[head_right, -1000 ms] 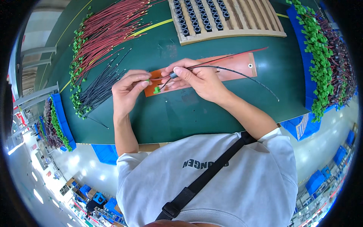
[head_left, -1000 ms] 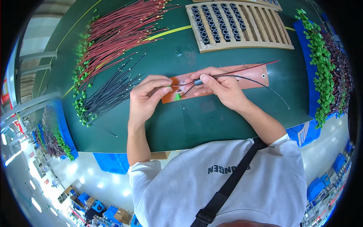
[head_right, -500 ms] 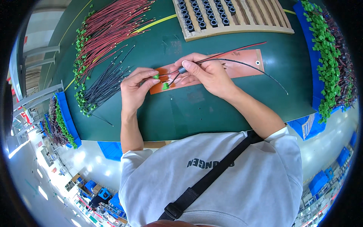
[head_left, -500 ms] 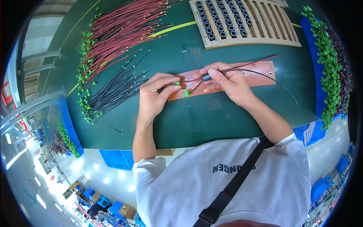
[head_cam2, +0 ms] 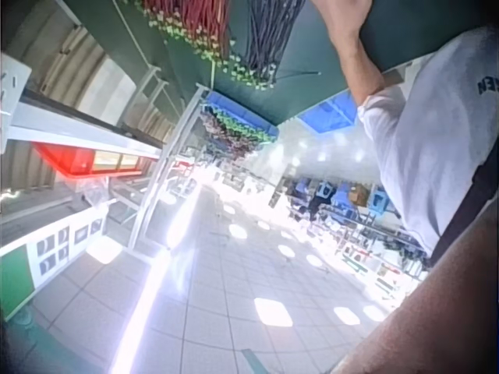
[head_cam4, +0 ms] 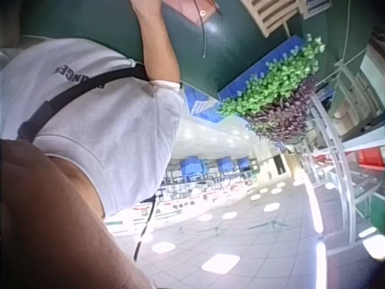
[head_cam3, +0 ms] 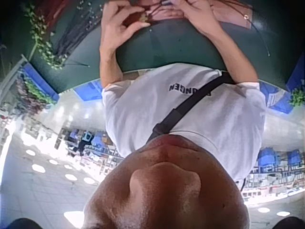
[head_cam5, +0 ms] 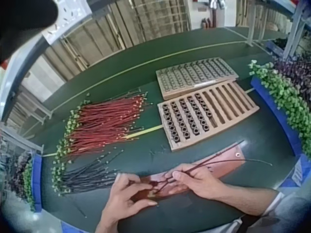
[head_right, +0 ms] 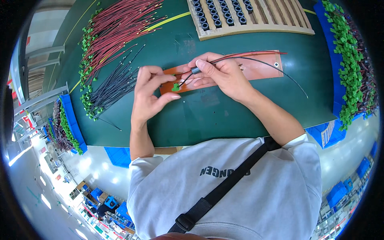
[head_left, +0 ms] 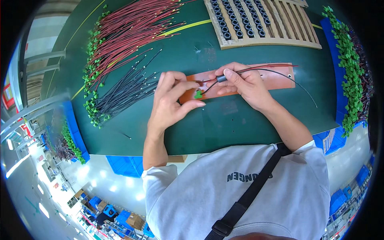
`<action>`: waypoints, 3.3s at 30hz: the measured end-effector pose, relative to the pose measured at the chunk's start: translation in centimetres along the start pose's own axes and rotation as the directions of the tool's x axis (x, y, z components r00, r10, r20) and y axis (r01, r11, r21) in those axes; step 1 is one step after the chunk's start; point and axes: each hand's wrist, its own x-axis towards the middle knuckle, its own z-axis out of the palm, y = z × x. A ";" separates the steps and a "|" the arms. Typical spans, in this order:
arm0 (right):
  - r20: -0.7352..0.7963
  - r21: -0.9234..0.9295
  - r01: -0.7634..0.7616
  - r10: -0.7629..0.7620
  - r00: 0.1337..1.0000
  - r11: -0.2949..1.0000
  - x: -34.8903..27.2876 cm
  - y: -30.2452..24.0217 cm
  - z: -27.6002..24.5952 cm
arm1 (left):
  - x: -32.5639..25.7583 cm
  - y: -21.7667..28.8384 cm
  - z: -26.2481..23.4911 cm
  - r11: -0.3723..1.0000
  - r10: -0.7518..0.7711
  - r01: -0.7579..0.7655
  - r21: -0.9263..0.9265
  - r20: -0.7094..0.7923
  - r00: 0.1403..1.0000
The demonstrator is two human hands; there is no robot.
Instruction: The person assembles wire harnesses by inserting a green connector into a black cylindrical component and securing it with a crimping tool. They repeat this process for multiple wires, placing the finished units into a blue bin.
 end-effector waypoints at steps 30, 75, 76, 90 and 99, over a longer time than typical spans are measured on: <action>0.181 -0.251 0.213 -0.170 0.969 0.944 -0.3 0.5 0.4 | -0.8 -0.6 0.7 0.928 -0.266 0.274 -0.251 0.066 0.962; -0.002 -0.261 -0.096 0.099 0.995 0.961 0.9 -0.9 -0.3 | -1.5 2.5 4.3 0.437 -0.471 0.283 -0.854 0.050 0.881; -0.001 -0.255 -0.095 0.098 0.995 0.962 0.9 -0.9 -0.3 | -1.4 2.6 4.5 0.433 -0.466 0.269 -0.860 0.042 0.884; -0.038 -0.208 -0.147 0.142 0.989 0.967 0.8 -1.6 0.2 | -1.3 2.7 4.7 0.377 -0.478 0.179 -0.909 -0.025 0.878; -0.048 -0.233 -0.125 0.117 0.992 0.964 1.0 -1.4 -0.3 | -2.5 3.1 6.2 0.670 -0.394 0.211 -0.712 -0.100 0.914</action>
